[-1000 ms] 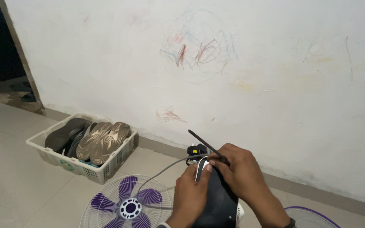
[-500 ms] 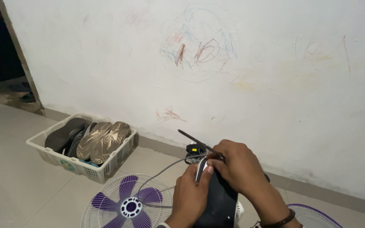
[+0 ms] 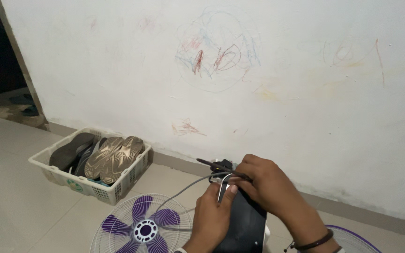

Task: The person uses a screwdriver to remove screws from the back cover of an electric fan motor housing. They loosen and remove several screws, then detach the cover to expose the internal motor components.

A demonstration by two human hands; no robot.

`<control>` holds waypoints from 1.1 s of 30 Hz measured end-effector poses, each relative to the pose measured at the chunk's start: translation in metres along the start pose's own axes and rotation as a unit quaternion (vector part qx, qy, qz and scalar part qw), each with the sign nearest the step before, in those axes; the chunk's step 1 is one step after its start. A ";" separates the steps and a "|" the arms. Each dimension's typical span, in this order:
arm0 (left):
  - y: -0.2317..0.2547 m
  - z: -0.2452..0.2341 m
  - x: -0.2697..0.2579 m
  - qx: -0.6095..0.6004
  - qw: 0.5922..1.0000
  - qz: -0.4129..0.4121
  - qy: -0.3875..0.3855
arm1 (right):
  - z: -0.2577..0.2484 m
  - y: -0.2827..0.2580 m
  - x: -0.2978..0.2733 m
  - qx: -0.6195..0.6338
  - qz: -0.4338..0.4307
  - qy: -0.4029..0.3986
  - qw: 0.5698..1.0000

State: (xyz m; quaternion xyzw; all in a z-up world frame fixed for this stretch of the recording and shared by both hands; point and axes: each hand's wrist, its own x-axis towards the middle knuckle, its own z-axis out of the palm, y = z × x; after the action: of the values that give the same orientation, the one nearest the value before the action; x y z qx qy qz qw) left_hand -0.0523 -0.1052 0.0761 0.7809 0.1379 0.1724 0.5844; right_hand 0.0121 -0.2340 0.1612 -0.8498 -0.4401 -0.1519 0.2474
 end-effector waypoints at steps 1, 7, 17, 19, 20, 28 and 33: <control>0.001 -0.001 0.000 -0.001 1.000 -0.015 -0.005 | -0.001 0.001 -0.001 0.012 0.000 -0.008 1.000; 0.005 0.000 -0.001 -0.010 1.000 -0.016 0.005 | 0.004 0.003 -0.006 -0.012 0.002 0.003 1.000; 0.010 -0.002 -0.003 -0.005 1.000 -0.021 -0.002 | 0.010 0.000 -0.006 -0.059 -0.030 0.035 0.997; 0.010 -0.003 -0.002 -0.004 1.000 -0.005 0.008 | 0.010 0.002 -0.006 -0.062 -0.043 0.036 0.996; 0.010 -0.003 -0.001 -0.003 1.000 0.006 0.015 | 0.010 0.003 -0.005 -0.063 -0.050 0.036 0.996; 0.004 -0.003 0.002 0.009 0.999 0.021 0.031 | 0.019 0.008 -0.003 -0.092 -0.052 0.024 0.994; 0.002 -0.004 0.005 0.035 0.999 -0.030 0.011 | 0.019 0.008 0.001 -0.052 -0.042 0.049 0.997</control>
State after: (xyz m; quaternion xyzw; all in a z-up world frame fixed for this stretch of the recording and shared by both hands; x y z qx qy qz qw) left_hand -0.0493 -0.0997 0.0799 0.7947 0.1733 0.1582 0.5598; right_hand 0.0202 -0.2267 0.1436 -0.8339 -0.4540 -0.2263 0.2176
